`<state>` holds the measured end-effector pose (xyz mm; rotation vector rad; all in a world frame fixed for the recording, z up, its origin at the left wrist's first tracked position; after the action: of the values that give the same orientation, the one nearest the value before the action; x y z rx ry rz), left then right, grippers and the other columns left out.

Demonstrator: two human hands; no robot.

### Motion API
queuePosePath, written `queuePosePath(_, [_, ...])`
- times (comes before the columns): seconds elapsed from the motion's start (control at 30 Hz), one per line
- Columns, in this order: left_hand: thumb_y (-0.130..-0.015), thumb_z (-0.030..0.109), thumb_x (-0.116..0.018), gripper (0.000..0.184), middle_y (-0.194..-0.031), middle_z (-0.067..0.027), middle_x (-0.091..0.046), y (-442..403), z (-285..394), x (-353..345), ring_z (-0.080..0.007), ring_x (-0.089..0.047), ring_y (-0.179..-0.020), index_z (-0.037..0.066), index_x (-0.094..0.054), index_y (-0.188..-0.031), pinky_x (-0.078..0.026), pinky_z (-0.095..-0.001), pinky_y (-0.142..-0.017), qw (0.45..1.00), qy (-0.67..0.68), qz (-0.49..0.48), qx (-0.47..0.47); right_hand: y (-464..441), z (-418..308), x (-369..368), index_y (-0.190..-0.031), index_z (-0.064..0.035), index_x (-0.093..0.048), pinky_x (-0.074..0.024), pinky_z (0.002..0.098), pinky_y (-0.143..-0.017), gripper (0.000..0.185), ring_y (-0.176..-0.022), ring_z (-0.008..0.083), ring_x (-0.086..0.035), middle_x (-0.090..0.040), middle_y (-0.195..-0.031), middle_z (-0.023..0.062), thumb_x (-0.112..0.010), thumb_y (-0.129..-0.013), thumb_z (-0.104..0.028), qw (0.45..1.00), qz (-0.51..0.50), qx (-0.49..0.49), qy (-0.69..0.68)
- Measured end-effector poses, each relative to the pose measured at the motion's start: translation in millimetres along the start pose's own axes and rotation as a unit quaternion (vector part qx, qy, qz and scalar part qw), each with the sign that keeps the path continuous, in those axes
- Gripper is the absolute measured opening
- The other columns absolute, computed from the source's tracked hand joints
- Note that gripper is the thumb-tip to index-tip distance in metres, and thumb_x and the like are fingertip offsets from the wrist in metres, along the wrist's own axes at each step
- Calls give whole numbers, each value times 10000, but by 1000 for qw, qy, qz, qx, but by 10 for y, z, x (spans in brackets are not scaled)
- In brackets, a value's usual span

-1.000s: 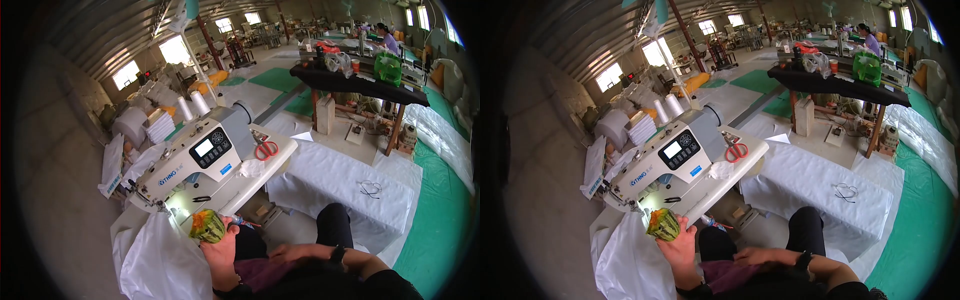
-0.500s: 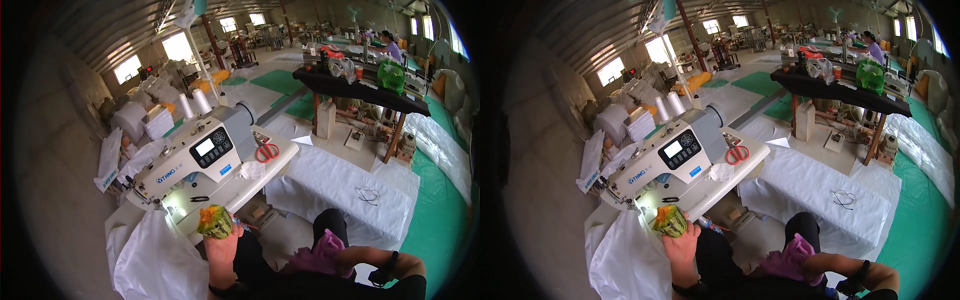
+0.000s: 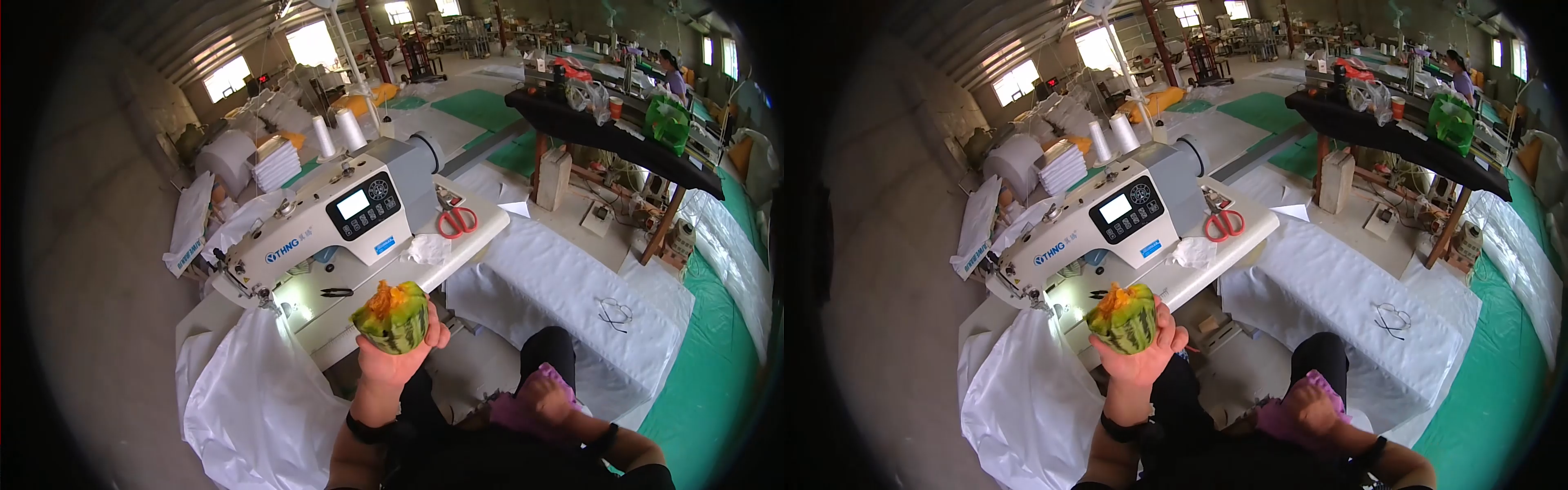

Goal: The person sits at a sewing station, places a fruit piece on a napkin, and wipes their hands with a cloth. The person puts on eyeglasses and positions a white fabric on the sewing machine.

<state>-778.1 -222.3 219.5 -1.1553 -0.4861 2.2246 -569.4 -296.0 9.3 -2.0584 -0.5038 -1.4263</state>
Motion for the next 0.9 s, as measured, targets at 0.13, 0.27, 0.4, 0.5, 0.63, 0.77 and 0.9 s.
queuePosePath(0.13, [-701,740,-584,915,-1100,-69,-554,-46,-23,-10,-163,-547,-861,68,-419,-1301,-331,-340,-719,999,31,40,16,31,76,-203,-790,-105,-631,-448,417,-760,215,-852,290,-574,-579,-837,101,-652,-744,-313,999,38,-28,14])
queuePosePath(0.27, [-692,741,-586,877,-1037,-75,-567,-150,-43,-199,-180,-557,-838,117,-444,-1292,-326,-343,-701,1000,1,7,18,53,125,-182,-794,-115,-636,-454,416,-759,187,-846,289,-578,-581,-822,97,-648,-751,-296,998,45,-48,-9])
queuePosePath(0.4, [-679,719,-614,794,-923,-118,-564,-234,-60,-520,-218,-571,-711,88,-532,-1154,-384,-361,-631,999,-20,-29,19,46,149,-174,-804,-124,-640,-461,421,-718,180,-840,282,-584,-573,-835,74,-687,-716,-274,996,57,-56,-25])
queuePosePath(0.5, [-857,470,-572,492,-939,-220,-582,129,-430,-448,-311,-572,-674,-18,-571,-922,-469,-416,-638,971,125,-26,201,10,125,-36,-754,-111,-639,-466,422,-712,184,-805,280,-594,-594,-792,76,-677,-725,-289,994,82,-51,-42])
queuePosePath(0.63, [-746,552,-684,993,-1292,-243,-400,-16,-81,-1529,-309,-476,-1127,-80,-261,-1385,-379,-468,-955,967,190,-160,58,26,105,96,-725,-120,-634,-468,404,-690,159,-766,263,-600,-593,-771,66,-682,-720,-271,992,117,-51,-5])
queuePosePath(0.77, [-775,247,-691,473,-1060,-162,-588,92,-112,-1677,-286,-579,-983,-54,-554,-1113,-469,-386,-875,946,36,151,286,36,193,-12,-719,-117,-637,-475,400,-664,166,-733,261,-610,-593,-735,58,-689,-712,-275,991,121,-52,-21])
queuePosePath(0.9, [-796,199,-656,370,-995,-156,-590,-72,-56,-1696,-284,-569,-985,-69,-591,-1044,-458,-384,-887,977,-76,-67,187,85,219,-87,-726,-110,-649,-484,387,-656,167,-728,256,-616,-603,-725,55,-694,-706,-270,993,103,-53,-39])
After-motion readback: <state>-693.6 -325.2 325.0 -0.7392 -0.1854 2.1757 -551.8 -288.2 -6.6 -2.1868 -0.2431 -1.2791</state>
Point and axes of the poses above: each hand's wrist, its own y-axis away from the middle knuckle, its own x-axis out of the back of the hand, z = x × y, the point moved 10 cm from there along -y, towards the middle knuckle
